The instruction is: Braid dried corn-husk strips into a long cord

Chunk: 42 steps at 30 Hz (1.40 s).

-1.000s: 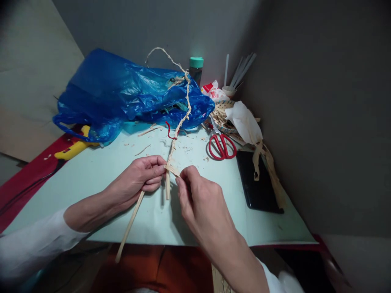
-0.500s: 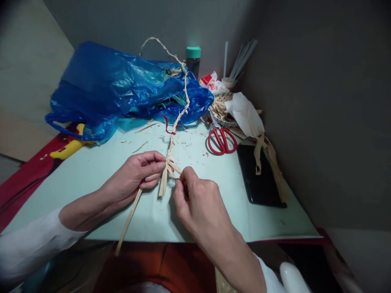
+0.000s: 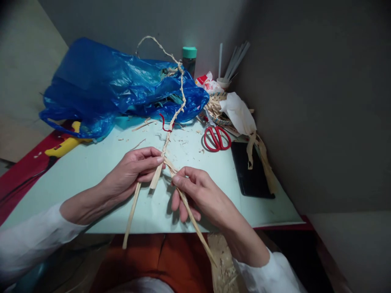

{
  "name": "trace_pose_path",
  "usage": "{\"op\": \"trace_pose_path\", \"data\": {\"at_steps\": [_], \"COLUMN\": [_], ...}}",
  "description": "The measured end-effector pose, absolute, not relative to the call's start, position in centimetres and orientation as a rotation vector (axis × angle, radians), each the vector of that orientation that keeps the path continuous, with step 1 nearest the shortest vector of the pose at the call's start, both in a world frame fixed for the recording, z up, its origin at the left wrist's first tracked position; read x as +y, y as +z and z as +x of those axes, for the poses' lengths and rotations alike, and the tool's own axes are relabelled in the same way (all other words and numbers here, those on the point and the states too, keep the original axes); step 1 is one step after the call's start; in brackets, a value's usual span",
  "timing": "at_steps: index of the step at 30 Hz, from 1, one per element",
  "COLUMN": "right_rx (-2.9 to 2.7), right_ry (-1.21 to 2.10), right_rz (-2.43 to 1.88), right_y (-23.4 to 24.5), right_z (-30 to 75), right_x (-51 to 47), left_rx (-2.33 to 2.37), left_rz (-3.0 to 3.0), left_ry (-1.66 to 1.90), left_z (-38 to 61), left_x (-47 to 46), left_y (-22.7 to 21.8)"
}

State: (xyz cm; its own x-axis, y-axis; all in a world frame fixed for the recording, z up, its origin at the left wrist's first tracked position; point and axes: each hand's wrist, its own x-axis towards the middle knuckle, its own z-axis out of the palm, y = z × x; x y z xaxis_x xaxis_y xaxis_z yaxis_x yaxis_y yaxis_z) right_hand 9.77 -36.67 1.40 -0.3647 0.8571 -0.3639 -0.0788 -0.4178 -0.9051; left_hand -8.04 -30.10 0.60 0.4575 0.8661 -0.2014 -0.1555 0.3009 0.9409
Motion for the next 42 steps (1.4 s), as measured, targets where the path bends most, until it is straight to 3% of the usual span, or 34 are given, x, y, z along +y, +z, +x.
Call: {"op": "trace_pose_path", "data": {"at_steps": [13, 22, 24, 30, 36, 42], "right_rx": [-1.353, -1.435, -1.574, -1.808, -1.967, -1.862], "right_ry": [1.505, 1.548, 1.411, 0.373, 0.598, 0.214], "right_rz": [-1.396, -1.391, -1.463, -1.796, -1.589, -1.534], "right_y": [0.4, 0.4, 0.8, 1.4, 0.6, 0.8], "right_z": [8.1, 7.9, 8.4, 9.6, 8.8, 8.7], "right_x": [-37.0, -37.4, -37.4, -36.4, -35.9, -35.4], "left_rx": [0.871, 0.880, 0.892, 0.895, 0.897, 0.920], "left_rz": [1.047, 1.008, 1.010, 1.061, 1.142, 1.159], "left_ry": [0.780, 0.765, 0.749, 0.750, 0.750, 0.755], "left_z": [-8.1, -8.0, -8.0, -8.1, -8.1, -8.0], "left_x": [-30.0, -30.1, -30.1, -29.9, -29.8, -29.9], "left_y": [-0.3, 0.1, 0.1, -0.1, -0.3, -0.1]}}
